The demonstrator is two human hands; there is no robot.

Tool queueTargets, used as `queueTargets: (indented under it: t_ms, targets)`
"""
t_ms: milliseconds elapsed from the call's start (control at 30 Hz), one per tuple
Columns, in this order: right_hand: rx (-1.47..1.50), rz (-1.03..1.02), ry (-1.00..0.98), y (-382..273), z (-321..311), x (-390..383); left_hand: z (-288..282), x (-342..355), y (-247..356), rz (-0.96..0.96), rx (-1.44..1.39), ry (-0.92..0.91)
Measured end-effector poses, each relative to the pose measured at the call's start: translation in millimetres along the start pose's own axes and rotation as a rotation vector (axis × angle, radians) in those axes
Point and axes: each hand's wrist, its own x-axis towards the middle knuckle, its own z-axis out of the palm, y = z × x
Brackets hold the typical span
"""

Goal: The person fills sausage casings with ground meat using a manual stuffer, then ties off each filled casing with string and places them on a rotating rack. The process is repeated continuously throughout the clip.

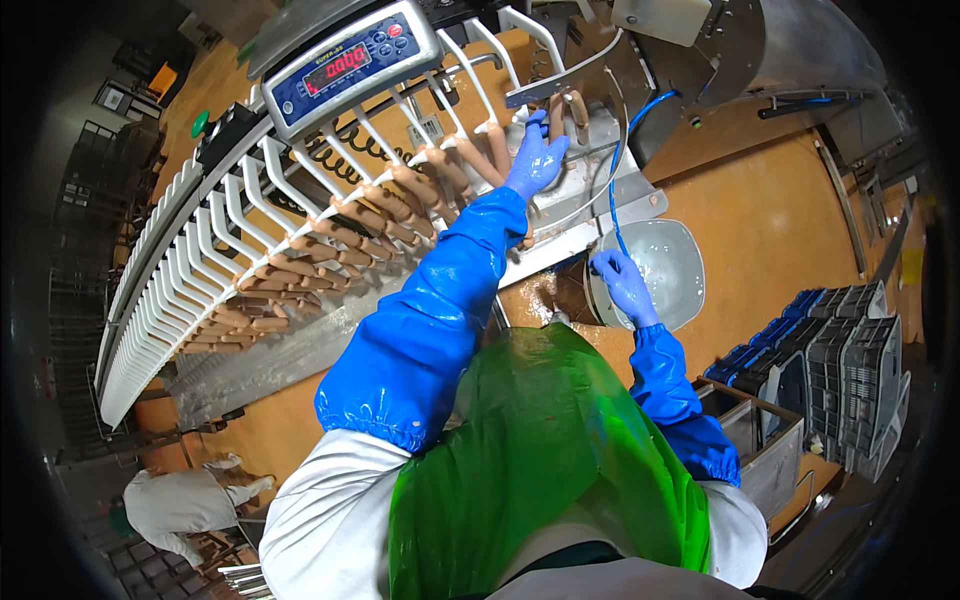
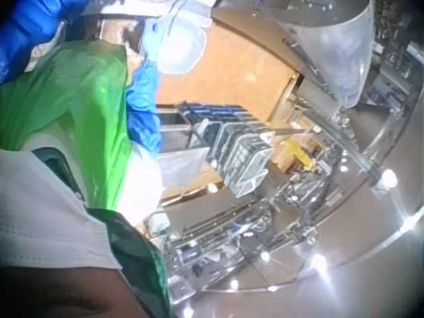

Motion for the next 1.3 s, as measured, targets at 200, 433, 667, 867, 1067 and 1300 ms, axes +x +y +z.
queueTargets:
  t_ms: [200, 433, 667, 867, 1067, 1300]
  targets:
    - [0.041, -0.24, 0.07, -76, 23, 69, 2, -26, -24, -0.074, -0.3, 0.065]
    - [0.115, -0.39, 0.013, -122, 73, 93, -52, -70, -13, -0.094, 0.065, 0.115]
    - [0.888, 0.124, -0.239, -134, 100, 127, -77, -92, -28, -0.768, -1.251, -0.832]
    - [-0.15, -0.668, 0.186, -105, 110, 116, -59, -71, -38, -0.161, -0.67, -0.068]
    - [-0.113, -0.606, 0.199, -95, 96, 107, -60, -39, -33, -0.074, -0.264, -0.065]
    - [0.859, -0.028, -0.21, -93, 127, 193, -110, -70, -26, -0.035, 0.725, -0.118]
